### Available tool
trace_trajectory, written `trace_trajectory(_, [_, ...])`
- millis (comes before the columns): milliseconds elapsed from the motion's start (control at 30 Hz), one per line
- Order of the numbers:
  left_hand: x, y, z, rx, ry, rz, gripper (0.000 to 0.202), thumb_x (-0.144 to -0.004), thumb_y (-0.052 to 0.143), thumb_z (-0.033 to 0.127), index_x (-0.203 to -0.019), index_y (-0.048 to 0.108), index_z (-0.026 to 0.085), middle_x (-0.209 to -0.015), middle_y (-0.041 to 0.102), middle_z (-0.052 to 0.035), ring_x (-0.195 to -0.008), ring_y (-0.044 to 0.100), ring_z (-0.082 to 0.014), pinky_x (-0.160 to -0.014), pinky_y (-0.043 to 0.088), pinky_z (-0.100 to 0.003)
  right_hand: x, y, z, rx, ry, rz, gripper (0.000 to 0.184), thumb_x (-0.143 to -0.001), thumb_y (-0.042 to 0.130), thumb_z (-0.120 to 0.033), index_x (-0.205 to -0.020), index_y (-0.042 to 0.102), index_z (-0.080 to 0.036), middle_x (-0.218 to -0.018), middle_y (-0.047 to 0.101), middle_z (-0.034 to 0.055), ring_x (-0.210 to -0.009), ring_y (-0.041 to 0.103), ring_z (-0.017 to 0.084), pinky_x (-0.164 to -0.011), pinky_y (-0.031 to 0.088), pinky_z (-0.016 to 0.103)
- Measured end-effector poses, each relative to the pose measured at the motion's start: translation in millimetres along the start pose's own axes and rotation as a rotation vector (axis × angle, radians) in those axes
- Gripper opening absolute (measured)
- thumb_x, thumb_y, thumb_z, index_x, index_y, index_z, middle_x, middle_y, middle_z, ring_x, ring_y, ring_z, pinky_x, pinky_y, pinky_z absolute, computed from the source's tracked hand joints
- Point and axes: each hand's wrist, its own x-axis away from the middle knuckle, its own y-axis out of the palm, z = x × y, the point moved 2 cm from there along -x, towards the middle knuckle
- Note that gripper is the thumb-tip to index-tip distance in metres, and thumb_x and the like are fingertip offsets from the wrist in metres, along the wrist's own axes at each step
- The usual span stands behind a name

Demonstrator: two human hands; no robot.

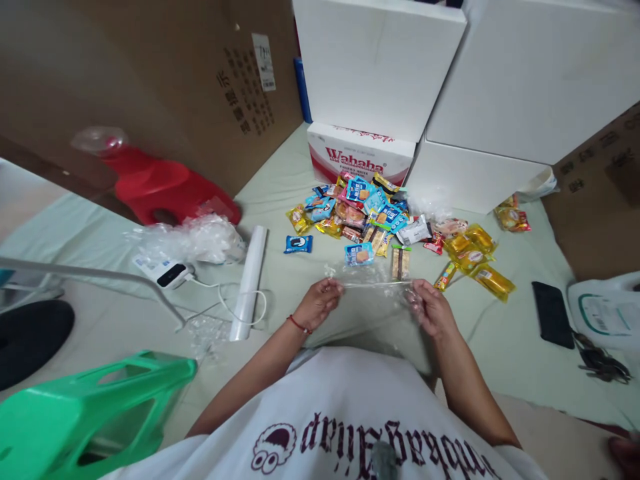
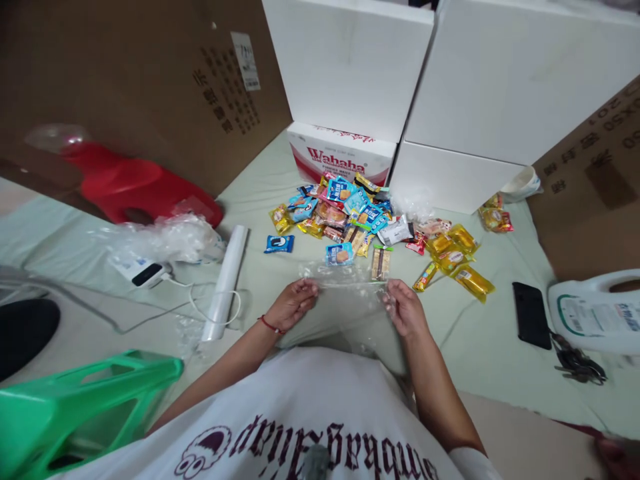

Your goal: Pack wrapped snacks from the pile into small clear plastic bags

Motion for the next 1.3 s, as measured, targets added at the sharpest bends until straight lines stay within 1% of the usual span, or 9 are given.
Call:
trace_trajectory(233, [17.9,-10.7,-4.0,-0.097,-0.072,0.142,0.054,-0.064,0.086,0.061,-0.077,0.060,0.015,-0.064,0.062,0.0021,-0.039,0.037,-0.0016,-0.039,0.015,-0.018,37.5,-44.5,20.1,0.278,-0.105,0.184,0.037,-0.072,0.083,-0.053,-0.074,0.061,-0.023,-0.061,0.058,-0.0021,-0.060,0.055,0.017,-0.059,0.046,0.030])
trace_trajectory(400, [26.9,44.7,-19.5,-0.191,-0.493,-0.172,0.070,-0.070,0.066,0.083,-0.085,0.068,0.014,-0.081,0.074,-0.0106,-0.053,0.062,-0.0133,-0.038,0.023,-0.019,52.9,-20.2,9.9,0.385,-0.220,0.119,0.036,-0.081,0.075,-0.059,-0.088,0.063,-0.026,-0.075,0.068,0.0009,-0.069,0.062,0.021,-0.071,0.052,0.035])
trace_trajectory(600, [0.6,85.5,-26.3,-0.231,-0.247,0.070,0.029,-0.073,0.079,0.035,-0.074,0.055,0.019,-0.071,0.060,0.0028,-0.067,0.059,-0.0112,-0.058,0.048,-0.021,69.4,-31.1,30.1,0.462,-0.265,0.130,0.035,-0.089,0.064,-0.061,-0.087,0.062,-0.026,-0.075,0.065,0.0018,-0.071,0.061,0.022,-0.071,0.051,0.036])
trace_trajectory(700, [-1.5,81.2,-29.9,-0.198,-0.110,0.104,0.026,-0.080,0.071,0.036,-0.078,0.049,0.021,-0.074,0.059,0.0036,-0.067,0.060,-0.0116,-0.059,0.050,-0.022,75.2,-60.8,31.2,0.695,-0.369,0.309,0.039,-0.088,0.063,-0.062,-0.091,0.067,-0.023,-0.089,0.067,0.0081,-0.085,0.062,0.027,-0.076,0.052,0.040])
trace_trajectory(800, [6.2,80.2,-31.7,-0.267,0.052,0.018,0.029,-0.083,0.069,0.042,-0.080,0.049,0.022,-0.074,0.059,0.0028,-0.062,0.058,-0.0115,-0.053,0.044,-0.021,65.0,-61.4,12.6,0.918,-0.665,0.428,0.050,-0.091,0.060,-0.058,-0.124,0.064,-0.020,-0.124,0.062,0.0163,-0.119,0.055,0.032,-0.097,0.049,0.050])
trace_trajectory(900, [15.4,83.2,-29.4,-0.368,0.166,-0.083,0.032,-0.087,0.067,0.047,-0.080,0.049,0.022,-0.068,0.056,0.0042,-0.053,0.050,-0.0098,-0.050,0.038,-0.022,29.7,-28.9,-3.2,1.061,-0.774,0.203,0.068,-0.085,0.067,-0.060,-0.138,0.057,-0.019,-0.128,0.062,0.0165,-0.128,0.048,0.034,-0.109,0.038,0.055])
trace_trajectory(1033, [17.8,67.2,-20.2,-0.454,0.257,-0.021,0.031,-0.091,0.061,0.050,-0.084,0.050,0.023,-0.060,0.048,0.0076,-0.045,0.044,-0.0089,-0.047,0.035,-0.022,-14.2,1.7,-3.8,0.990,-0.514,-0.154,0.043,-0.085,0.064,-0.060,-0.101,0.071,-0.021,-0.083,0.067,0.0046,-0.085,0.060,0.024,-0.082,0.049,0.038])
trace_trajectory(1133, [13.9,31.5,-15.5,-0.457,0.292,0.205,0.029,-0.090,0.058,0.051,-0.086,0.048,0.023,-0.059,0.043,0.0096,-0.043,0.041,-0.0087,-0.044,0.033,-0.021,-16.9,-12.1,0.0,0.762,-0.399,-0.058,0.041,-0.087,0.062,-0.060,-0.081,0.066,-0.020,-0.068,0.058,-0.0015,-0.066,0.051,0.016,-0.065,0.042,0.027])
trace_trajectory(1300, [23.1,-26.4,-9.7,-0.617,0.249,0.428,0.025,-0.085,0.058,0.046,-0.088,0.055,0.021,-0.062,0.047,0.0067,-0.049,0.045,-0.0117,-0.048,0.038,-0.024,21.8,-52.0,23.5,0.601,-0.163,0.079,0.046,-0.082,0.063,-0.067,-0.084,0.061,-0.020,-0.064,0.055,-0.0034,-0.059,0.049,0.015,-0.058,0.041,0.027])
